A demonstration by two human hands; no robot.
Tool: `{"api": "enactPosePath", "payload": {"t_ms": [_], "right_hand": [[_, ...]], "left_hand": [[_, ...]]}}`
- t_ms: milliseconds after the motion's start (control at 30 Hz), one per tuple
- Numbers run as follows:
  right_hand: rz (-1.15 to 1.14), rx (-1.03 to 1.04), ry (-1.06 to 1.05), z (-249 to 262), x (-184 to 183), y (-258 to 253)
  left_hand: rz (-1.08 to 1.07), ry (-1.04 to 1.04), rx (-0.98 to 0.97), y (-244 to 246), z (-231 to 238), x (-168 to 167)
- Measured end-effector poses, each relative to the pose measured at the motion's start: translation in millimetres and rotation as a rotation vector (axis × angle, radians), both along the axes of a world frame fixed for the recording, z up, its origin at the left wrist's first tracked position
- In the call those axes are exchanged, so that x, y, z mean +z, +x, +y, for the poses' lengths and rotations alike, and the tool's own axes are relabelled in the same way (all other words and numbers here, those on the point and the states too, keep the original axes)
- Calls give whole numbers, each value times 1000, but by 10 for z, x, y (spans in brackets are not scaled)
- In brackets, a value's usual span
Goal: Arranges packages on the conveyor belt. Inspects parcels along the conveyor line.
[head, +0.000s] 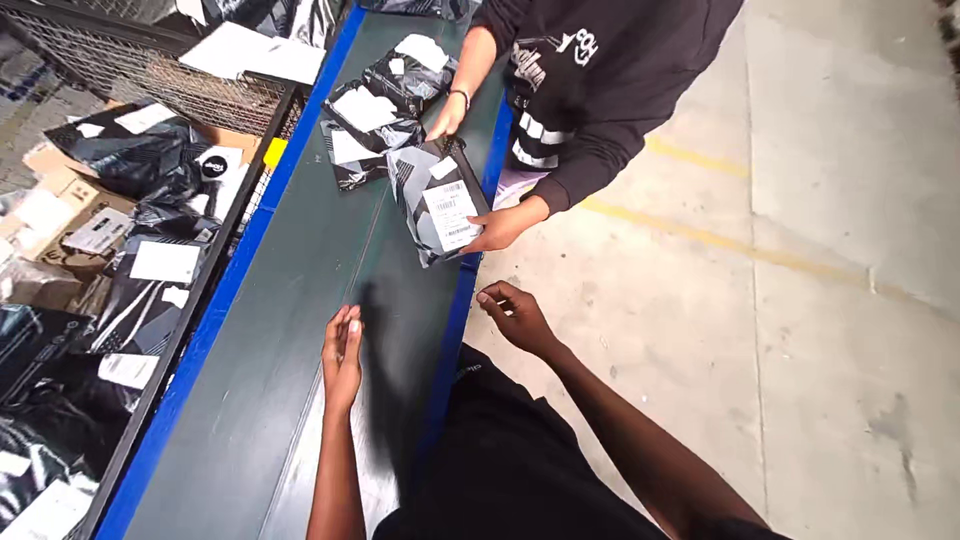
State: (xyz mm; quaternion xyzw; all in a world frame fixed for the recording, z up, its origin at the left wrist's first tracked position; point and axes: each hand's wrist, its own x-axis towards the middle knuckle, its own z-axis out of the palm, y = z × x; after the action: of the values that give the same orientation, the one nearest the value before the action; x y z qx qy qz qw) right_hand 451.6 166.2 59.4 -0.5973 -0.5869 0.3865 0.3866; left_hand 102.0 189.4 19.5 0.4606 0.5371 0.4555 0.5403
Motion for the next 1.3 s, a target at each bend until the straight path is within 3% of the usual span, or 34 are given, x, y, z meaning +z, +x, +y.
{"api": "enactPosePath", "payload": {"t_ms": [133,233,333,467,567,633,733,833,900,967,1000,1067,1167,1233,1300], "right_hand": [[9,365,-102,-126,326,-257],[23,455,-150,-243,338,-429],[-27,365,-174,57,194,-536],[-83,124,-111,1224,-127,-673],[-139,-9,-183,2046,-362,-908],[-148,-27,-324,2307,-525,-1151],[-134,10,-436,2228,-703,-1525],[101,6,-431,1703,-545,-1725],[408,12,-614,1287,-344,-1867],[540,131,-843,808,-185,-2041],[547,257,-896,603,-111,-2162],[498,572,-794,271,-36,-2420],[240,1092,-576,1,-7,-2762],[88,1360,-509,122,131,-3113],[60,1468,-415,470,393,-3549]], "left_hand": [[-61,-35,29,162,448,83],[-86,-103,96,143,660,80],[-70,-171,150,41,1004,44],[-50,-245,224,-180,1611,-69],[-7,-339,222,-278,1978,-183],[88,-396,192,-313,2163,-284],[247,-432,162,-413,2207,-390],[50,-375,221,-646,1705,-153],[-78,-338,309,-859,1067,54],[-98,-367,431,-988,159,131],[-90,-404,481,-1026,-295,167],[-118,-425,568,-1060,-1106,201],[-407,-278,623,-1154,-2216,170],[-585,-140,558,-1240,-2673,125],[-647,-64,526,-1295,-2785,104]]}}
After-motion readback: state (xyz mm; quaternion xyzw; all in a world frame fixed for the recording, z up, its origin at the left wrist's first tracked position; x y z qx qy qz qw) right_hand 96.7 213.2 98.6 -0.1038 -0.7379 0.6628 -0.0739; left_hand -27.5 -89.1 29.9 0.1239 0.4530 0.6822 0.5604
